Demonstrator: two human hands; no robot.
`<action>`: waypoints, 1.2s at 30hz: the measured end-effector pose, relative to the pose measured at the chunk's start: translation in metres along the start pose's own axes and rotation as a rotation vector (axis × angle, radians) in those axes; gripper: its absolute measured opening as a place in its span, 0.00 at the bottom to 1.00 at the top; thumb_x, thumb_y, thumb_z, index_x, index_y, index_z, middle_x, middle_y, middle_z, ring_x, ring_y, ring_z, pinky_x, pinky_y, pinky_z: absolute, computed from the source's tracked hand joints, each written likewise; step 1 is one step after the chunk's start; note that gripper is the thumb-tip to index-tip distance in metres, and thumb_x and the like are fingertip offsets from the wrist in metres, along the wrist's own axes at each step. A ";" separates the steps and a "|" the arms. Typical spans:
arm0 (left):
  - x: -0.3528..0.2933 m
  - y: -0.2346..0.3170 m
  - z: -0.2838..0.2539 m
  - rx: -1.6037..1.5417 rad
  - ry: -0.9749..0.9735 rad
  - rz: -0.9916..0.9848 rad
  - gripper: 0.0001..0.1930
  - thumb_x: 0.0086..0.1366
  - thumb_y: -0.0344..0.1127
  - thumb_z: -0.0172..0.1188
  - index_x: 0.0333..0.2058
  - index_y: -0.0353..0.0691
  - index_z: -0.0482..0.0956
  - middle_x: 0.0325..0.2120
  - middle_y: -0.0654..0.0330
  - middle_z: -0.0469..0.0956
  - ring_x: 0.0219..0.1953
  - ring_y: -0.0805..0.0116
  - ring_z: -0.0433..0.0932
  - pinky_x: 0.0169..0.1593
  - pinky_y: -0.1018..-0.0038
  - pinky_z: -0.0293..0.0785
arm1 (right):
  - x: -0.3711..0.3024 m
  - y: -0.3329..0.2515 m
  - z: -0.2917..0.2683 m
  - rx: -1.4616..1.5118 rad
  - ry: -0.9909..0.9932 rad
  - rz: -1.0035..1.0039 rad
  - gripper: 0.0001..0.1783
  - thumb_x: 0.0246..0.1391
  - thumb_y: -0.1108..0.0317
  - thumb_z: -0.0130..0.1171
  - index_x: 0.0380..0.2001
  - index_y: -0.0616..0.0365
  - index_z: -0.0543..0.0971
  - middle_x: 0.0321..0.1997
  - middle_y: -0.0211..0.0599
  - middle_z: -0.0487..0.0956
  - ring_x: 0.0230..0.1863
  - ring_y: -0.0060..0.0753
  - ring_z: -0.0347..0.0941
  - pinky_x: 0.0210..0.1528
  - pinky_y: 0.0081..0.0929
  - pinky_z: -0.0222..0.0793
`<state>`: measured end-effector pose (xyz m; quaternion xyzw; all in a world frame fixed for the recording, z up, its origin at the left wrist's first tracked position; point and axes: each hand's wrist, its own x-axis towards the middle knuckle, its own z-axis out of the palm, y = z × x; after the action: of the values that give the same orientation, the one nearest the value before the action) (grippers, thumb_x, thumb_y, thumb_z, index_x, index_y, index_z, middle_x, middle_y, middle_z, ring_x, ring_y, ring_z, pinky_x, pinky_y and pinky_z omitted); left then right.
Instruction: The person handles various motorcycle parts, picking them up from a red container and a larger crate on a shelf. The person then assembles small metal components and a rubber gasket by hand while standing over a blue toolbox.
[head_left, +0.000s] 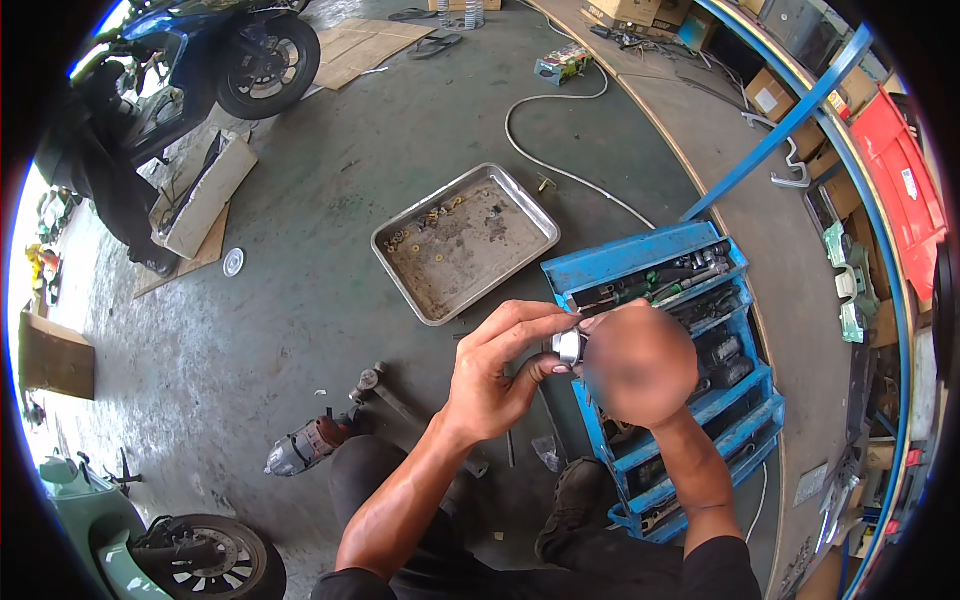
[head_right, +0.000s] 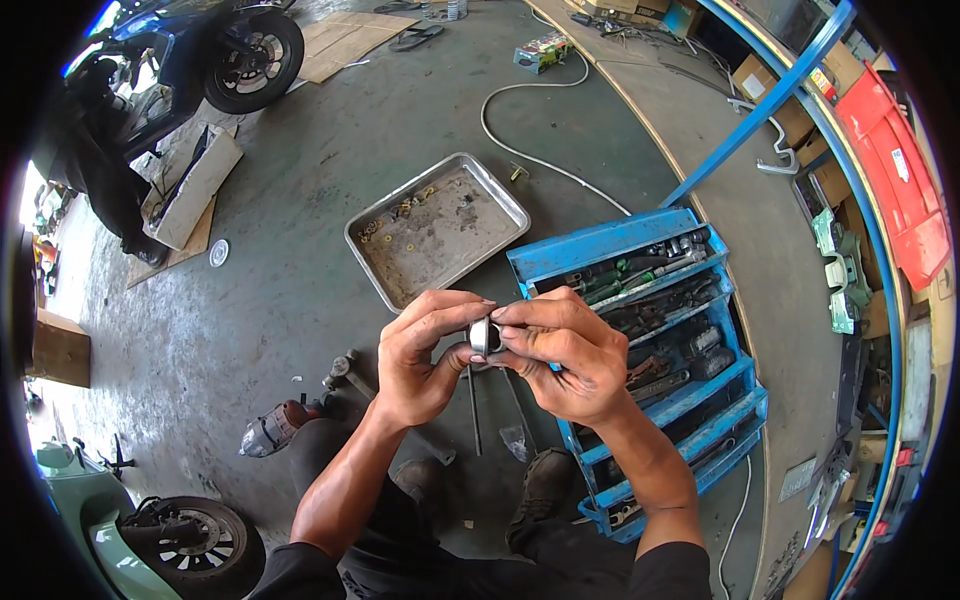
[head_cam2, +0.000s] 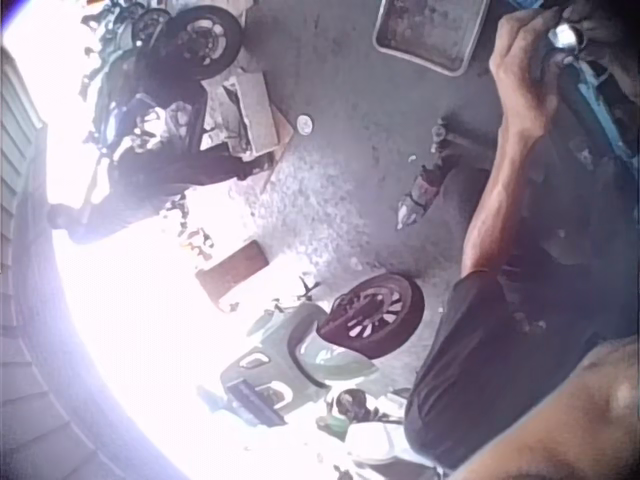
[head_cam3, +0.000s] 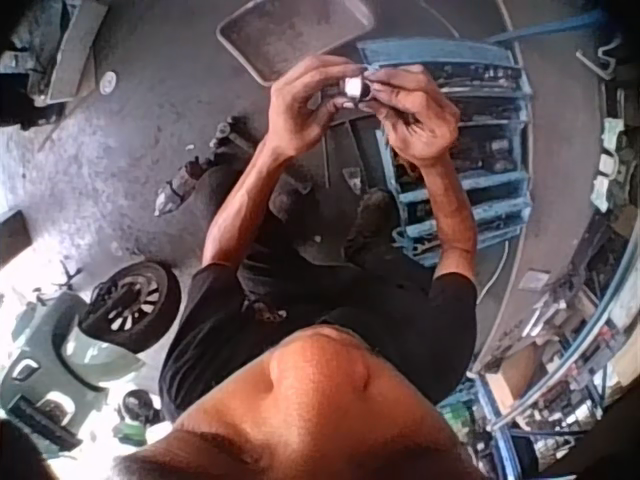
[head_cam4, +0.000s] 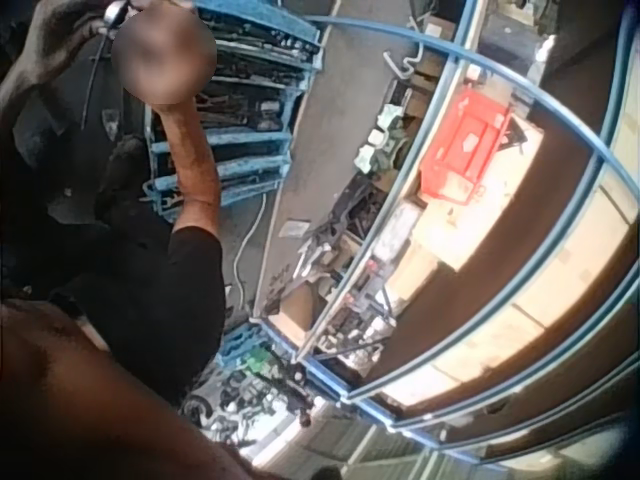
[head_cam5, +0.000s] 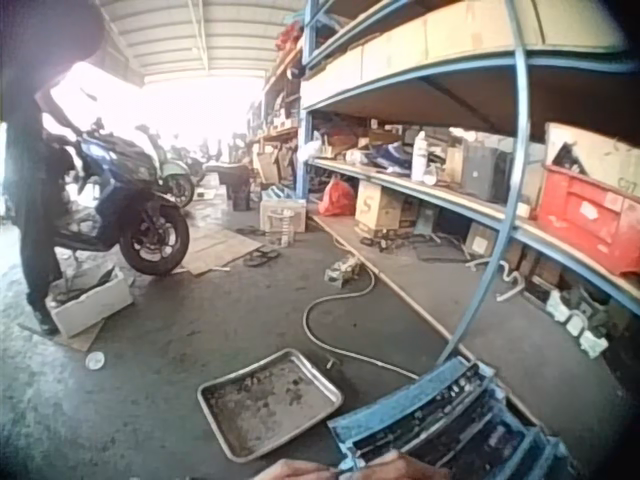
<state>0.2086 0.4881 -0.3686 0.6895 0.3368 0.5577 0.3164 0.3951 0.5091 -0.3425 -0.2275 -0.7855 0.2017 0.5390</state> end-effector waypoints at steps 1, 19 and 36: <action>-0.001 -0.001 0.002 -0.050 0.026 -0.022 0.20 0.53 0.24 0.68 0.47 0.35 0.80 0.42 0.53 0.79 0.45 0.59 0.79 0.47 0.68 0.77 | -0.001 0.002 0.002 -0.002 0.000 0.001 0.13 0.42 0.75 0.73 0.32 0.60 0.80 0.39 0.41 0.83 0.36 0.38 0.79 0.36 0.29 0.76; -0.008 -0.025 0.012 -0.610 0.160 -0.168 0.20 0.66 0.28 0.59 0.55 0.34 0.66 0.50 0.54 0.71 0.53 0.62 0.73 0.57 0.64 0.71 | 0.001 -0.003 0.016 0.256 0.004 0.570 0.14 0.53 0.69 0.66 0.44 0.57 0.83 0.42 0.36 0.79 0.41 0.29 0.75 0.41 0.25 0.74; -0.002 -0.009 0.003 -0.622 0.218 -0.496 0.23 0.68 0.36 0.58 0.57 0.31 0.67 0.51 0.45 0.77 0.51 0.60 0.78 0.50 0.65 0.82 | -0.005 0.009 -0.001 0.366 0.050 0.677 0.20 0.57 0.75 0.63 0.53 0.64 0.77 0.51 0.41 0.78 0.48 0.27 0.76 0.47 0.24 0.80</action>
<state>0.2098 0.4916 -0.3776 0.3958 0.3398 0.6093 0.5972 0.3990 0.5139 -0.3513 -0.3788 -0.6036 0.4995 0.4927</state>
